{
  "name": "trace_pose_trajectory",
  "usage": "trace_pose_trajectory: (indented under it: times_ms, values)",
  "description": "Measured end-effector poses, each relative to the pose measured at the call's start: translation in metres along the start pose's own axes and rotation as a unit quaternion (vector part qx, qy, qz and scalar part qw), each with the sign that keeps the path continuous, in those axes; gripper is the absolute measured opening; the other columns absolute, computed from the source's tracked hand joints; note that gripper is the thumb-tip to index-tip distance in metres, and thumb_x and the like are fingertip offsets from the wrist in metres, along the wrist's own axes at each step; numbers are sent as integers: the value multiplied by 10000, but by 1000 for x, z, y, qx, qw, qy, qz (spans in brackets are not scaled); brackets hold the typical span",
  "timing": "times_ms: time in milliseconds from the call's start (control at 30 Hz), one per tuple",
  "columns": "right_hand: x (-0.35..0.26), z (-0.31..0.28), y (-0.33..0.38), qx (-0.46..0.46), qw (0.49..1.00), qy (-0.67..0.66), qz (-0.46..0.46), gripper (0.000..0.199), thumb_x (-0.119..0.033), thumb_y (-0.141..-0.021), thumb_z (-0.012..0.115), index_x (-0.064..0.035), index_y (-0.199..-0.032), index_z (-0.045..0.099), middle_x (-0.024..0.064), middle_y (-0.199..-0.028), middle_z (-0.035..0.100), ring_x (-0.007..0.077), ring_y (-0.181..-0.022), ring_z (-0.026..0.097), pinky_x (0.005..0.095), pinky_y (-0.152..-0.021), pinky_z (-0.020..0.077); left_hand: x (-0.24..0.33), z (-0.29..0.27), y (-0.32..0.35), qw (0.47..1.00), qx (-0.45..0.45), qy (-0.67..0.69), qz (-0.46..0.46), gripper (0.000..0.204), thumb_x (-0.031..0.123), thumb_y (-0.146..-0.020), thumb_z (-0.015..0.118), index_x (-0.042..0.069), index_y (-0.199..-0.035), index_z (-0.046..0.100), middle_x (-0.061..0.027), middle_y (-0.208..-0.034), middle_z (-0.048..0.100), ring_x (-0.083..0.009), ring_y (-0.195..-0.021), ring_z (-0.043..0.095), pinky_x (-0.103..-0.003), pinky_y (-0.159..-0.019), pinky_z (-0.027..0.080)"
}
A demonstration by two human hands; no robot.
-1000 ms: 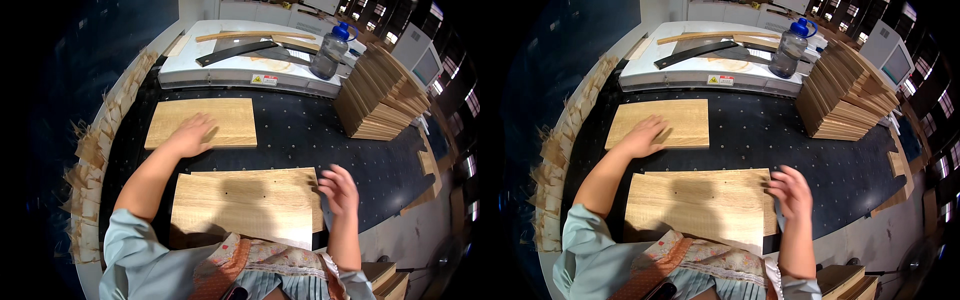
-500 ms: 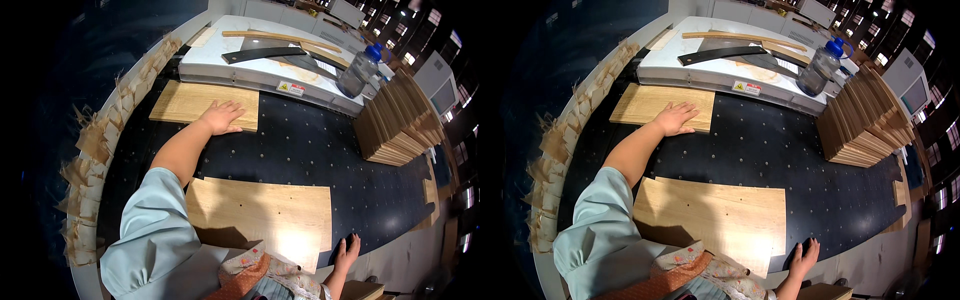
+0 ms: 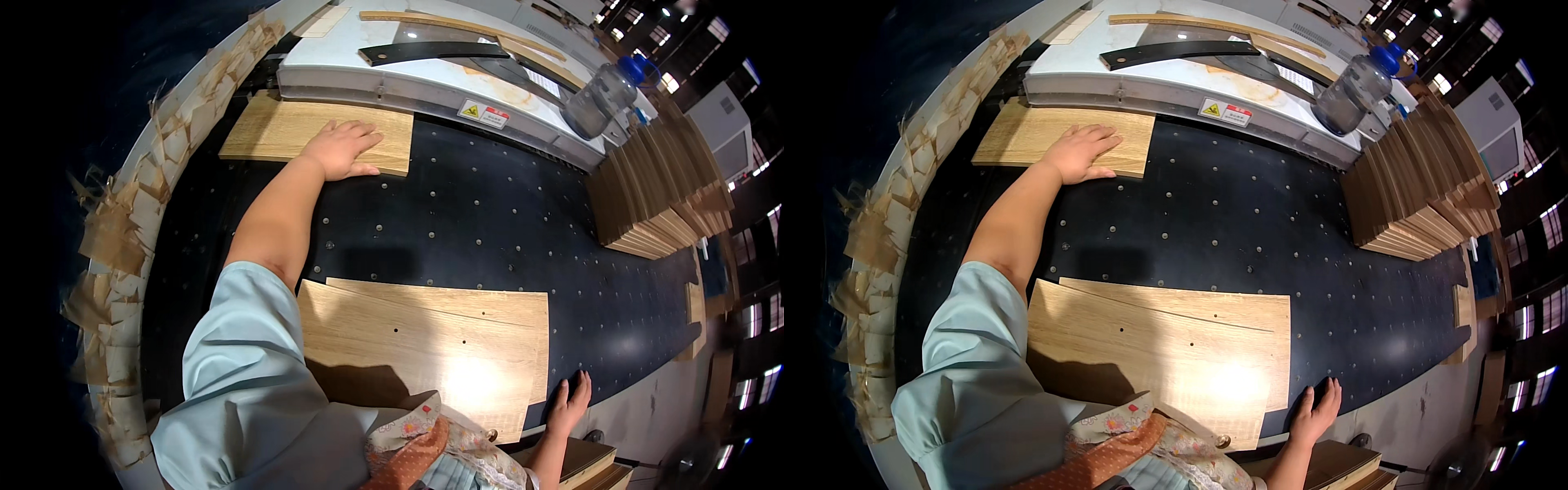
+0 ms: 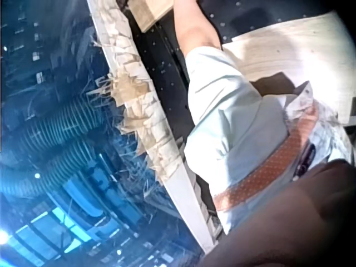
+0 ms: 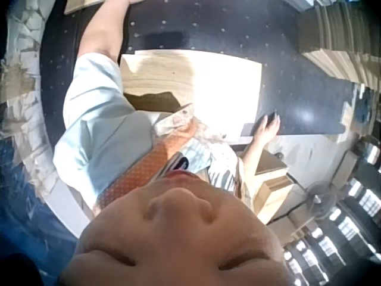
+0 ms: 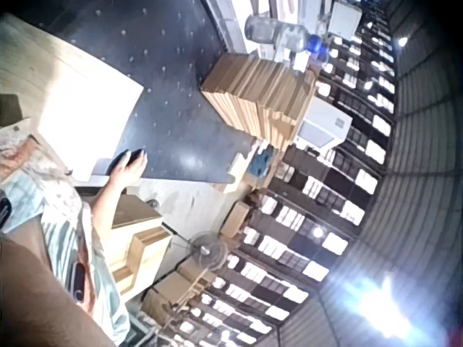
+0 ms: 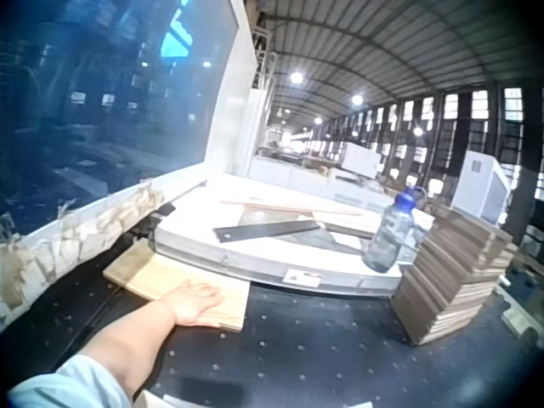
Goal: The person picks up and examines several wooden panels, turning them over to check both sides and edges, then stacks one onto a pre-existing wooden structure.
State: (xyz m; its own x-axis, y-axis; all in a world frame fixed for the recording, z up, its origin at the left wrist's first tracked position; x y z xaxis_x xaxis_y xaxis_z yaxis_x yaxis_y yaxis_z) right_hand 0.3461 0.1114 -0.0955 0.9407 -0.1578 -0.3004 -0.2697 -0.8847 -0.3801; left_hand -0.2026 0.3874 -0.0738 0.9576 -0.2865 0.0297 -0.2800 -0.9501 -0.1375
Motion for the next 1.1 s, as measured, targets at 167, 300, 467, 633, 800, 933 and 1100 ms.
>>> trace_pose_trajectory:
  times_ms: [167,300,467,633,800,933,1100]
  values:
    - [-2,1,-1,1,1000,-2,-10,402,-188,-834,557,16,-1175,498,212,-1239,476,374,-1162,424,436,-986,318,-3,-2,1,1000,3,-6,-14,681,539,-767,567,197,-1329,392,-62,-1395,343,-269,-1294,298,-500,-1053,216]
    - [-4,0,0,4,1000,7,-11,399,-189,-836,555,16,-1174,500,210,-1237,480,370,-1170,420,434,-992,313,-5,2,1,1000,13,-6,0,683,524,-757,587,194,-1326,400,-62,-1391,350,-277,-1288,304,-485,-1053,220]
    - [0,-2,4,8,1000,1,10,402,-187,-822,572,3,-1170,509,194,-1236,488,358,-1173,422,426,-996,311,-3,4,-1,1000,16,-7,4,689,580,-767,542,206,-1326,394,-51,-1393,351,-256,-1298,291,-494,-1061,207]
    - [1,-6,3,17,1000,9,8,416,-188,-793,600,-15,-1163,518,171,-1243,488,350,-1174,423,425,-996,309,-2,6,-3,1000,21,-6,8,683,550,-765,567,214,-1332,390,-48,-1396,348,-256,-1294,293,-487,-1052,226]
    - [-2,-1,-2,19,999,15,22,446,-258,-778,618,-49,-1161,526,134,-1262,482,309,-1218,397,420,-1011,282,6,-11,11,989,-50,-70,-121,649,489,-769,599,196,-1317,414,-78,-1356,404,-280,-1252,369,-457,-1018,294]
    - [-7,-12,5,-13,999,-35,10,505,-340,-759,640,-88,-1180,523,121,-1277,473,283,-1250,375,496,-1038,206,54,-34,47,972,-184,-53,-138,586,374,-778,638,147,-1287,457,-145,-1265,496,-319,-1192,443,-387,-989,354]
    - [-37,-30,33,-226,926,-247,-172,907,-441,-591,768,-54,-1317,384,204,-1337,392,354,-1290,305,507,-1065,151,33,-43,167,919,48,342,-188,580,244,-811,626,21,-1303,413,-196,-1289,465,-276,-1206,445,-329,-993,341]
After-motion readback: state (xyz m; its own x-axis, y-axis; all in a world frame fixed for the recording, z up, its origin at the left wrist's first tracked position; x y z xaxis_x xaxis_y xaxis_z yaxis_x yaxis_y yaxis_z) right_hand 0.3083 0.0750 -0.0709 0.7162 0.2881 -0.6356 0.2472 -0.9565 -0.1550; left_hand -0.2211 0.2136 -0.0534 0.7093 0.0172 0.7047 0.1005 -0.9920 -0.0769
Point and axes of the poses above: each hand's wrist, its own y-axis away from the middle knuckle, its own z-axis out of the palm, x = y × z, the point moved 7 cm from there along -y, towards the middle knuckle
